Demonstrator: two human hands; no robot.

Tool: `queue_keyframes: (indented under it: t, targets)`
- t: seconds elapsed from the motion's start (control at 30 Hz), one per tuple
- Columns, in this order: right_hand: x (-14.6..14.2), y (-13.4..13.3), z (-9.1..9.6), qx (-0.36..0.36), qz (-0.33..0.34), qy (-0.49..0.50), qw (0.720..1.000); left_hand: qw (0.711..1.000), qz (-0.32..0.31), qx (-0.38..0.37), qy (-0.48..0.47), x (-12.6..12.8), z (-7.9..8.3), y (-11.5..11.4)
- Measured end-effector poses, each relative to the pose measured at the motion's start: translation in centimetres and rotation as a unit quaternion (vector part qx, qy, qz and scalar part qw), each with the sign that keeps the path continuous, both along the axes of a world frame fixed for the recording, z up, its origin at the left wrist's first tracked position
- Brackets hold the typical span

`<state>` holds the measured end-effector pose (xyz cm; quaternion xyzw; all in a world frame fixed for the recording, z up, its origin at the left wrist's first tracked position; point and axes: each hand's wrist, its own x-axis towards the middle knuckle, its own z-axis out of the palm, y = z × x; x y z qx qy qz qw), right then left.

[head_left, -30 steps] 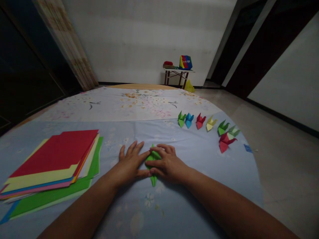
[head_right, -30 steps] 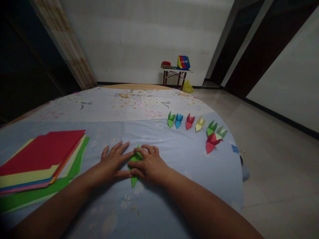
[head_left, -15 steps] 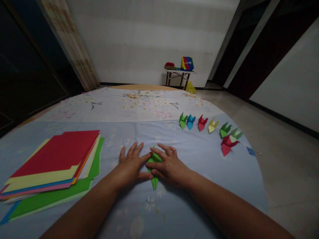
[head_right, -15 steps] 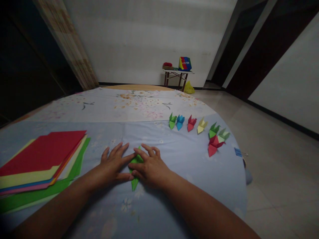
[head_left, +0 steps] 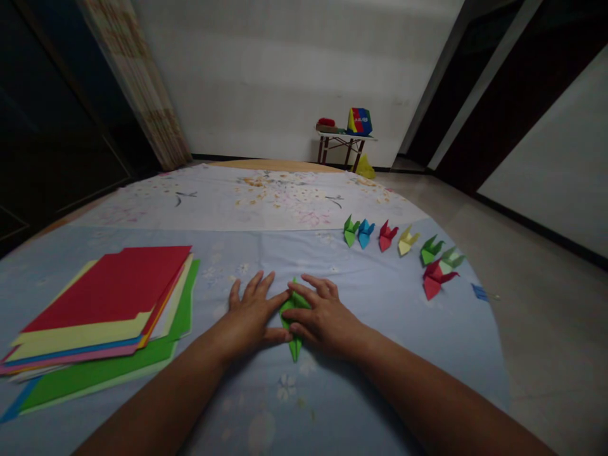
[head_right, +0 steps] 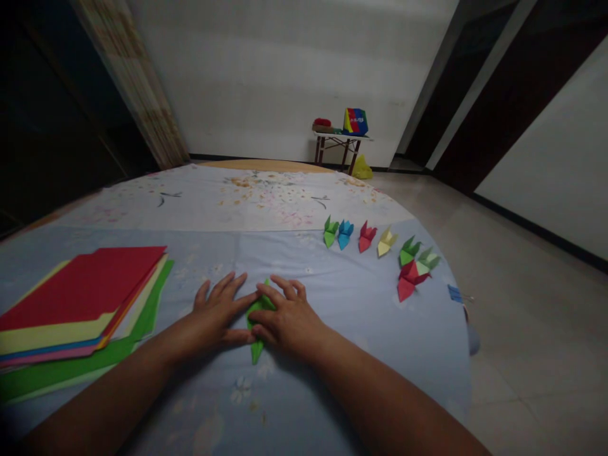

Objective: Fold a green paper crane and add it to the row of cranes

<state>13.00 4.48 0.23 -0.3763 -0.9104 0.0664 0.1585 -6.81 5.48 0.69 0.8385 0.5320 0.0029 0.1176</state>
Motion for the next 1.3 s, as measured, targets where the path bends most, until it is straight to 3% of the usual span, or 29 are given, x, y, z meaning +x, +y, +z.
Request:
queue_keyframes:
  t: [0.23,0.5,0.8,0.93,1.03,1.3]
  targets:
    - [-0.3,-0.2,0.1,0.003,0.004,-0.019,1.0,1.0,-0.002,0.0,-0.018,0.0,0.0,0.0]
    - [-0.5,-0.4,0.2,0.011,-0.034,-0.02,0.999,1.0,0.007,-0.001,-0.012,0.1,0.1,0.0]
    - [-0.1,-0.1,0.1,0.023,-0.006,0.022,0.999,1.0,-0.001,0.001,-0.005,-0.1,0.0,0.0]
    - [0.7,0.7,-0.1,0.033,-0.109,0.1,0.988,1.0,0.004,-0.003,-0.004,-0.3,-0.1,0.0]
    - [1.0,1.2,-0.6,0.002,-0.171,0.108,0.979,1.0,-0.008,0.009,-0.007,-0.4,-0.3,0.2]
    - [0.1,1.3,-1.1,-0.05,-0.149,0.09,0.983,0.997,-0.03,0.027,-0.058,-0.3,-0.5,0.5]
